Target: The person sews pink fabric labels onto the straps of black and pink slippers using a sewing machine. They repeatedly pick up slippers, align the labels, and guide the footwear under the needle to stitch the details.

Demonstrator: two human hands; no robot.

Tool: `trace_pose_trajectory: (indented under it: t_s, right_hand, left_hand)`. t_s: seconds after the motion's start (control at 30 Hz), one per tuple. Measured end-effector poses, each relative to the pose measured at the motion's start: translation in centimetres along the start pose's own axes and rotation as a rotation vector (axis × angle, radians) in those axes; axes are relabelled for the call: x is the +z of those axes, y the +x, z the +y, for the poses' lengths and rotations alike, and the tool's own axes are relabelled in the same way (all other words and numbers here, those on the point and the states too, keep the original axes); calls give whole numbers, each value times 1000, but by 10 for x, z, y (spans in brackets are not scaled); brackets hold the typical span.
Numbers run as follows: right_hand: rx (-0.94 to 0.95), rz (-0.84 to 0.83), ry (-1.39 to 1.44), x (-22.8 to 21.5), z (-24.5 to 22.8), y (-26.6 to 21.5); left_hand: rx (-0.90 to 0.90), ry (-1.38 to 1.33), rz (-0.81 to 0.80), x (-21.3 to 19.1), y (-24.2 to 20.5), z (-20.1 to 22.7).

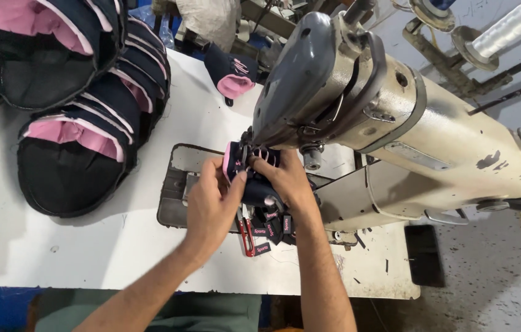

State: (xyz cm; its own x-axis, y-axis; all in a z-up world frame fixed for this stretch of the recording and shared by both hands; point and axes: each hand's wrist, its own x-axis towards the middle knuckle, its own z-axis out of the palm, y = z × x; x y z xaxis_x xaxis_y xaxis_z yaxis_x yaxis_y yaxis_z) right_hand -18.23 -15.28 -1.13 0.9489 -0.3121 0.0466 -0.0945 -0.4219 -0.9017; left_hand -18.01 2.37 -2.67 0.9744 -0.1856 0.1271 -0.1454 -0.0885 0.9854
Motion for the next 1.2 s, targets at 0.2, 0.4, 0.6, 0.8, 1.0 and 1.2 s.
trace_pose_trajectory:
  t_s: [0.2,0.4,0.6,0.8,1.0,1.2]
  right_hand:
    - [122,-7,90,2,3,-2]
    - [157,-69,89,-1,5,2]
    - [51,-105,22,-6,15,11]
    - [15,-108,-166,-8,35,24]
    - [92,-131,127,-9,20,14]
    - [136,-216,-85,-9,5,12]
  left_hand:
    - [246,13,23,-9,-9,5]
    - [187,48,1,-8,-4,5]
    - [121,24,-38,-10,5,5]
    - [278,212,-45,-12,8,2]
    - [250,241,-43,-9,-1,1]
    - [374,314,65,-8,1,-9]
